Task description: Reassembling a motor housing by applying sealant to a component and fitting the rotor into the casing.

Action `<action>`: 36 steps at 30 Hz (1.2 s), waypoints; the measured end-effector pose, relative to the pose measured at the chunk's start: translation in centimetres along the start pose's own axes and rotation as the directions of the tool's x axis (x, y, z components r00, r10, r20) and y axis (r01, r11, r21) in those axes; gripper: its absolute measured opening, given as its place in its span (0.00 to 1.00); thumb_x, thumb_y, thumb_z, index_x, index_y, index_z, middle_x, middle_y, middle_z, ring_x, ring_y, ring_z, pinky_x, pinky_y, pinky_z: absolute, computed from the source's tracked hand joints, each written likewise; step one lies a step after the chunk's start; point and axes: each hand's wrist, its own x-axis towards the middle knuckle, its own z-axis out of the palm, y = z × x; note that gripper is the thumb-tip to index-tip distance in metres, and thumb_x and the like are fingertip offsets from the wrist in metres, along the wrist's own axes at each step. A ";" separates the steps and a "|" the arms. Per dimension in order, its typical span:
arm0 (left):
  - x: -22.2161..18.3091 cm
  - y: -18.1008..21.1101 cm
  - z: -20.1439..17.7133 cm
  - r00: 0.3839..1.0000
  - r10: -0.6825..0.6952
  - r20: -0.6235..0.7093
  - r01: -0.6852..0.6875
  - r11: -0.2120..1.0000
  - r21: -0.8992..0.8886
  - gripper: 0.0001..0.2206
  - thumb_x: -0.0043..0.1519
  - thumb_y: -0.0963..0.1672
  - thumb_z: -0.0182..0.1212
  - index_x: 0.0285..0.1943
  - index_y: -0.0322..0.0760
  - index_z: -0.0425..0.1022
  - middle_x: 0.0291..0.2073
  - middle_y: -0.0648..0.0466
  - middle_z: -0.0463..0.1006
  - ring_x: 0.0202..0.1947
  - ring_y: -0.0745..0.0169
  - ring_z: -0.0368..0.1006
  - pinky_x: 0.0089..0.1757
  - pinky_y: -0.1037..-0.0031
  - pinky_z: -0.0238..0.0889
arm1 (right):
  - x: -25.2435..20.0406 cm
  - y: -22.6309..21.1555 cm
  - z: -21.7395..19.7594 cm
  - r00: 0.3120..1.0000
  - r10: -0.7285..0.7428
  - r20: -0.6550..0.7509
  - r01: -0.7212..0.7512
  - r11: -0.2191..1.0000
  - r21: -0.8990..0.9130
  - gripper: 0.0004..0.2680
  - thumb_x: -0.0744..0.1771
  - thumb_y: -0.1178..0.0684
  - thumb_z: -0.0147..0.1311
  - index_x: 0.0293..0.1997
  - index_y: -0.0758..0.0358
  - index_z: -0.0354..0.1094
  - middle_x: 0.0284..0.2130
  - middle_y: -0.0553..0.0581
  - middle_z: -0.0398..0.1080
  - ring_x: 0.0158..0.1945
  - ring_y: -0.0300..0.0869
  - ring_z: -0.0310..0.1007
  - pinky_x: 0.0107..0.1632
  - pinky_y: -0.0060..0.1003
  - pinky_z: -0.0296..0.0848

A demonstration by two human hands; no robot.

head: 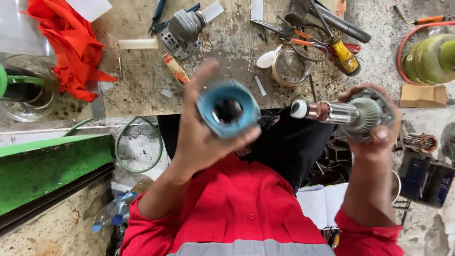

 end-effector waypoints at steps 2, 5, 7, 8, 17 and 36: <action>1.8 -1.2 0.0 0.975 0.101 -0.199 -0.109 0.994 -0.026 0.48 0.58 0.44 0.81 0.79 0.42 0.42 0.77 0.44 0.56 0.63 0.48 0.81 0.76 0.57 0.58 | -0.4 1.4 0.9 0.992 -0.037 -0.119 0.020 0.990 -0.141 0.27 0.64 0.36 0.71 0.61 0.67 0.68 0.52 0.59 0.75 0.53 0.44 0.79 0.57 0.35 0.84; 6.6 -2.2 -1.2 0.989 0.055 -0.138 -0.063 0.996 -0.055 0.35 0.75 0.49 0.69 0.75 0.66 0.38 0.74 0.29 0.59 0.57 0.39 0.86 0.50 0.58 0.93 | -0.9 2.7 2.2 0.979 -0.006 -0.205 0.007 1.000 0.004 0.25 0.64 0.42 0.69 0.62 0.66 0.68 0.53 0.59 0.74 0.50 0.46 0.79 0.48 0.42 0.86; 10.0 -4.7 -0.9 0.986 -0.034 -0.164 0.075 0.966 0.248 0.38 0.73 0.57 0.61 0.78 0.56 0.31 0.78 0.33 0.46 0.70 0.34 0.62 0.60 0.52 0.75 | -1.2 3.6 3.4 0.971 0.003 -0.239 0.012 0.998 0.060 0.26 0.64 0.40 0.71 0.63 0.67 0.68 0.54 0.59 0.74 0.52 0.49 0.78 0.48 0.43 0.86; 11.9 -5.9 -0.5 0.970 -0.115 -0.212 0.211 0.831 0.514 0.46 0.71 0.64 0.53 0.80 0.47 0.24 0.82 0.36 0.33 0.83 0.27 0.39 0.71 0.45 0.56 | -1.4 3.9 3.8 0.960 0.014 -0.278 0.017 0.994 0.109 0.27 0.64 0.39 0.73 0.63 0.67 0.67 0.55 0.60 0.73 0.55 0.52 0.78 0.48 0.43 0.86; 16.4 -14.2 2.9 0.972 0.066 -0.224 0.178 0.409 0.895 0.35 0.61 0.52 0.78 0.68 0.40 0.58 0.61 0.30 0.63 0.62 0.32 0.58 0.53 0.56 0.69 | -2.7 5.2 6.0 0.903 0.202 -0.378 -0.119 0.966 0.231 0.32 0.58 0.36 0.73 0.61 0.67 0.65 0.47 0.68 0.77 0.52 0.58 0.79 0.48 0.50 0.83; 2.5 -3.3 1.3 0.869 0.496 -0.002 -0.495 0.868 0.043 0.15 0.54 0.41 0.78 0.50 0.35 0.83 0.45 0.46 0.85 0.40 0.48 0.85 0.41 0.62 0.82 | -2.6 5.3 7.5 0.924 -0.140 -0.357 0.025 0.951 -0.308 0.37 0.57 0.30 0.65 0.60 0.75 0.57 0.46 0.77 0.69 0.53 0.56 0.76 0.58 0.49 0.80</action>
